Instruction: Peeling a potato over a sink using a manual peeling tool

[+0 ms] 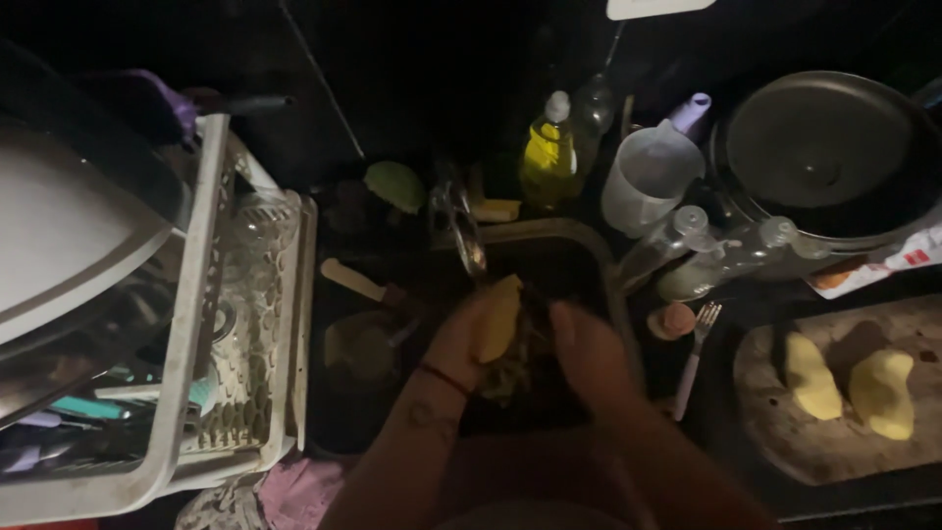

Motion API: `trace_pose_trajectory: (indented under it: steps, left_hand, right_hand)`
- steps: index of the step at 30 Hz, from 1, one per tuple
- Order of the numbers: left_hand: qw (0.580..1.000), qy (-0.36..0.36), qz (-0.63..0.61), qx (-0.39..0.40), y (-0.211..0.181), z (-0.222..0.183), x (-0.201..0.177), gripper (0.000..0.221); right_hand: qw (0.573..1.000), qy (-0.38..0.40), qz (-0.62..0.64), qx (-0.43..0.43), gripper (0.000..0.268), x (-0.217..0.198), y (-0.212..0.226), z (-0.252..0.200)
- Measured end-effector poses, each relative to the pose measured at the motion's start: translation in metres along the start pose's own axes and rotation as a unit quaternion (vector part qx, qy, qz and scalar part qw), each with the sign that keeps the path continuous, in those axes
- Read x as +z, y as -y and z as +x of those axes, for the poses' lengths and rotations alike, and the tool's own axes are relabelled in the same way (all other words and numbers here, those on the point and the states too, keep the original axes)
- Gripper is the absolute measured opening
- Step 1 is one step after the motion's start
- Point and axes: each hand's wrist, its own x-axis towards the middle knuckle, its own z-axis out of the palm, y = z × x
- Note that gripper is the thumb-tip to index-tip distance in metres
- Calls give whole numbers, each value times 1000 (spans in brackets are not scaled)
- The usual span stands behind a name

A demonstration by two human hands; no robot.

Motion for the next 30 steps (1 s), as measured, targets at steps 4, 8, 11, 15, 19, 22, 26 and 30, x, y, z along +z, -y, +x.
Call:
trace_pose_trajectory:
  steps: [4,8,11,15,19,22,26,30]
  left_hand:
    - [984,24,-169,-60,37,15,11,68]
    - [978,-26,-189,-84,23,-2,16,86]
    - [971,-91,-198,-96,4,-26,17,99]
    - [978,-45,-192,-65,9,-13,4,94]
    - [963,-48,202,174,20,-5,0,61]
    - [995,-60,-83,22,31,10,13,70]
    - [965,-67,-237,-88,68,44,-1,70]
    - [972,-45,-213,-82,45,2,19,78]
  right_hand:
    - [970,-137,199,25,68,-14,6,13]
    - [1000,-14,-3,-21,57,-20,27,-20]
    - [995,-3,93,-17,54,8,41,-44]
    - [971,9,238,-11,53,44,27,-32]
    - [965,-236,-67,-93,45,3,9,10]
    - [975,-64,-207,-55,52,-19,14,9]
    - [978,-143,-131,-78,35,36,3,10]
    - [974,-191,-77,-95,24,90,-6,11]
